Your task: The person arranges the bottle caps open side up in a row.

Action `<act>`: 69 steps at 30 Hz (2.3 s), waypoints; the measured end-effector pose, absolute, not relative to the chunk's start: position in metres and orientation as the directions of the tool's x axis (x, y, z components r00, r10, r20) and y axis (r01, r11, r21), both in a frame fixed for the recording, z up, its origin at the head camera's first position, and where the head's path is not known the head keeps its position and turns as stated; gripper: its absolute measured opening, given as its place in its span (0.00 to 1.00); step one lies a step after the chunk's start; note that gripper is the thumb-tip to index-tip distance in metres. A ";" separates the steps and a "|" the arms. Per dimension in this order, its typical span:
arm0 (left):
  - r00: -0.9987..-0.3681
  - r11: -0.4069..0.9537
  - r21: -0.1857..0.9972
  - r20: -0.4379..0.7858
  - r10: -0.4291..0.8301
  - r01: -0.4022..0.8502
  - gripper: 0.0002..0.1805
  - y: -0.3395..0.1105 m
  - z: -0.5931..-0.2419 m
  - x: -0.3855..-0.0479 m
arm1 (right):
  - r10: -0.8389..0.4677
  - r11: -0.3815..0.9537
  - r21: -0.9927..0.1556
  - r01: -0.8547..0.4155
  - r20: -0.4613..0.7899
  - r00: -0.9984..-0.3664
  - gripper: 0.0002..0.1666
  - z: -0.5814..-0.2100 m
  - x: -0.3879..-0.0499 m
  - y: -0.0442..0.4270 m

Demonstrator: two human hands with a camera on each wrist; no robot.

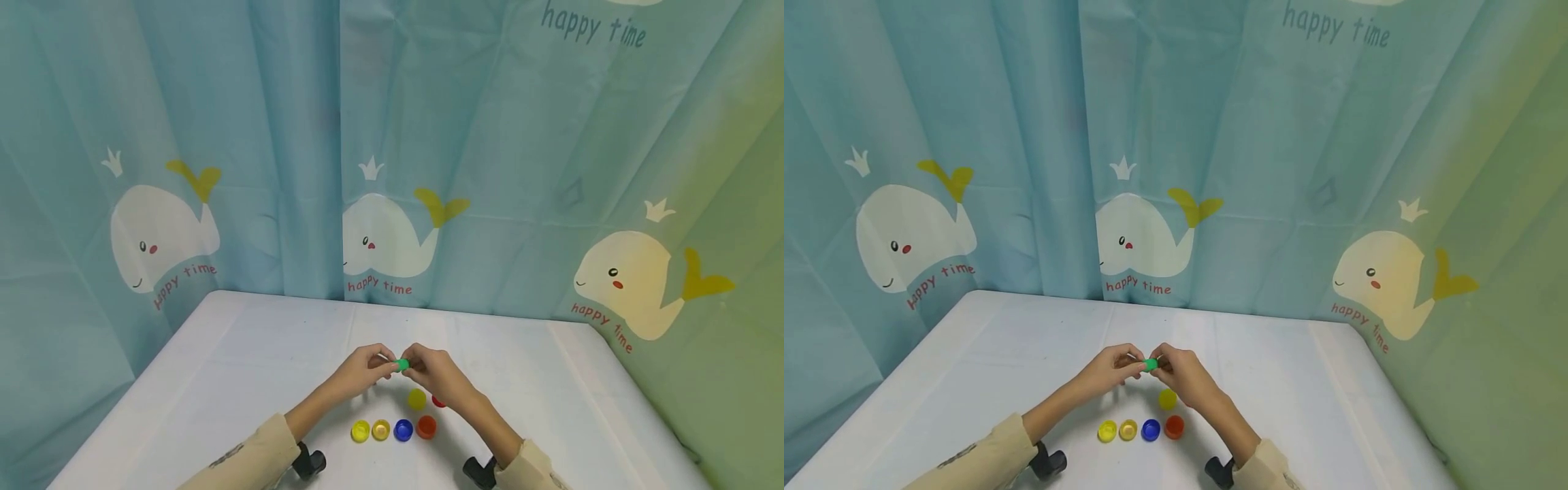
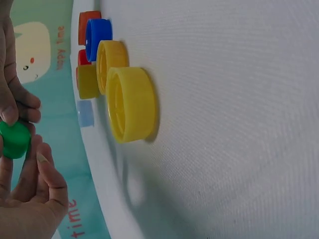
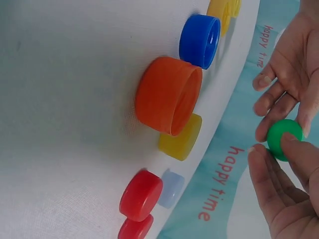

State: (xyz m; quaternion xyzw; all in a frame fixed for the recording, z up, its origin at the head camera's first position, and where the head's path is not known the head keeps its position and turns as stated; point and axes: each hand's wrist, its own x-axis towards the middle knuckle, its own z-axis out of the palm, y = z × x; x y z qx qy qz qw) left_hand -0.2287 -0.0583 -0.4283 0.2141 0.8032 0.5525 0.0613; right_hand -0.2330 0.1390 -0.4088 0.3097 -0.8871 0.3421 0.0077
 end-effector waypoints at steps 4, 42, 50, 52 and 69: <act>-0.898 0.305 0.905 0.156 0.412 0.297 0.10 -0.059 -0.427 -0.227 | -0.559 0.554 -0.612 -0.565 0.230 -0.797 0.08 -0.409 -0.230 0.141; -0.844 0.340 0.826 0.268 0.464 0.449 0.12 -0.048 -0.432 -0.218 | -0.555 0.545 -0.651 -0.528 0.191 -0.809 0.24 -0.412 -0.211 0.164; -0.832 0.328 0.827 0.266 0.487 0.456 0.11 -0.044 -0.432 -0.211 | -0.595 0.538 -0.658 -0.527 0.147 -0.790 0.17 -0.409 -0.207 0.172; -0.833 0.335 0.826 0.258 0.489 0.452 0.10 -0.043 -0.431 -0.210 | -0.598 0.555 -0.649 -0.520 0.124 -0.792 0.16 -0.408 -0.206 0.174; -0.838 0.355 0.835 0.207 0.505 0.420 0.11 -0.029 -0.432 -0.206 | -0.584 0.596 -0.614 -0.517 0.112 -0.804 0.14 -0.410 -0.201 0.185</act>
